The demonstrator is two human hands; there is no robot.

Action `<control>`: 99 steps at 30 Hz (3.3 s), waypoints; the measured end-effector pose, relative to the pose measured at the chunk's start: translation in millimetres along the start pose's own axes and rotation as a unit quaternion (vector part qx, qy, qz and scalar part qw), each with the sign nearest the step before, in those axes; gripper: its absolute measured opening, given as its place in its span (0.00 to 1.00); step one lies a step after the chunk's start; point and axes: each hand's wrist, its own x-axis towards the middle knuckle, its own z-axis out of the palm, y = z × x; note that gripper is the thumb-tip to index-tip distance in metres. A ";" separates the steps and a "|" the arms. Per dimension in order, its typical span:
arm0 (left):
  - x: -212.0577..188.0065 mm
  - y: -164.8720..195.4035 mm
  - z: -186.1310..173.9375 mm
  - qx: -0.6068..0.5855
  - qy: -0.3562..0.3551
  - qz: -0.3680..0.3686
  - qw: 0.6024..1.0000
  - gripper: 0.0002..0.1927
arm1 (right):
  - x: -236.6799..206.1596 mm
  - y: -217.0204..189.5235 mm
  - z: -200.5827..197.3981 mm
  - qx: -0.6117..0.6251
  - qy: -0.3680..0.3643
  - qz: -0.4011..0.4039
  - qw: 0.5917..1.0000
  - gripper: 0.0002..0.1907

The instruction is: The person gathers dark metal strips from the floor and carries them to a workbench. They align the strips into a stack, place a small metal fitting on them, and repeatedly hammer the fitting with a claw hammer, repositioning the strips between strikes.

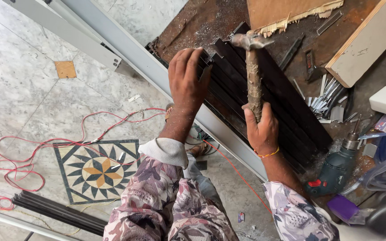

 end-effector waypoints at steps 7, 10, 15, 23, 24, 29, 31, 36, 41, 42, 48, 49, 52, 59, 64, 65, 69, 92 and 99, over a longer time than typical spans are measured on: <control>-3.7 17.9 -0.7 0.006 0.001 0.005 1.000 0.28 | -0.5 8.9 1.9 -0.029 0.008 0.022 0.999 0.20; -6.7 23.4 5.7 0.017 -0.021 0.008 1.000 0.28 | -0.9 8.5 2.4 -0.029 0.005 0.029 0.999 0.20; -7.1 22.3 17.8 0.068 -0.048 -0.015 0.996 0.29 | -0.5 7.5 1.9 -0.002 0.009 0.024 1.000 0.20; -6.8 15.7 23.6 0.072 -0.085 -0.026 0.993 0.38 | -0.8 9.4 2.9 0.010 0.005 0.032 0.999 0.20; -6.4 14.7 23.9 0.068 -0.086 -0.019 0.994 0.39 | -1.0 9.8 2.9 0.010 0.006 0.034 0.999 0.20; -5.3 9.5 25.0 0.080 -0.084 0.008 0.993 0.33 | -1.9 10.6 3.6 0.006 0.012 0.032 0.999 0.19; -7.0 9.0 24.9 0.079 -0.083 0.010 0.993 0.32 | -2.5 10.3 3.8 -0.003 0.010 0.044 0.999 0.19; -6.4 7.1 26.6 0.075 -0.088 0.005 0.993 0.32 | -1.8 9.4 3.4 0.006 0.014 0.038 0.999 0.19; -5.2 6.8 26.6 0.066 -0.084 0.008 0.994 0.31 | -1.4 8.3 1.9 0.018 0.010 0.037 0.999 0.19; -5.6 7.0 26.1 0.067 -0.084 0.008 0.994 0.31 | -1.8 7.9 1.8 0.015 0.009 0.040 0.999 0.19; -5.2 7.2 25.0 0.082 -0.093 0.011 0.992 0.30 | -0.9 7.1 2.7 0.006 0.006 0.047 0.999 0.19; -5.4 7.3 25.2 0.080 -0.093 0.010 0.992 0.29 | -0.9 7.2 2.6 0.010 0.007 0.042 0.999 0.19; -5.4 6.4 26.0 0.074 -0.094 0.009 0.993 0.29 | -0.6 8.3 2.5 0.011 0.004 0.037 0.999 0.19; -7.1 4.0 28.9 0.069 -0.093 0.010 0.993 0.29 | -0.9 10.3 4.1 0.007 0.011 0.037 0.999 0.18; -8.0 5.1 28.7 0.074 -0.090 0.006 0.993 0.29 | -5.2 7.2 -7.3 -0.008 0.016 0.027 0.999 0.18; -8.5 6.0 28.3 0.075 -0.086 0.005 0.993 0.29 | -7.7 6.0 -12.2 -0.038 0.015 0.033 0.999 0.18; -6.9 7.4 26.7 0.079 -0.075 0.004 0.994 0.29 | -27.8 -5.6 -31.8 -0.067 -0.014 0.056 0.996 0.20; -5.1 11.3 24.9 0.070 -0.070 0.002 0.995 0.28 | -8.0 -1.6 -18.5 0.042 0.025 0.009 0.999 0.17; -8.1 11.1 23.4 0.072 -0.075 0.004 0.995 0.28 | 1.1 1.2 -16.4 0.055 0.041 0.059 0.996 0.16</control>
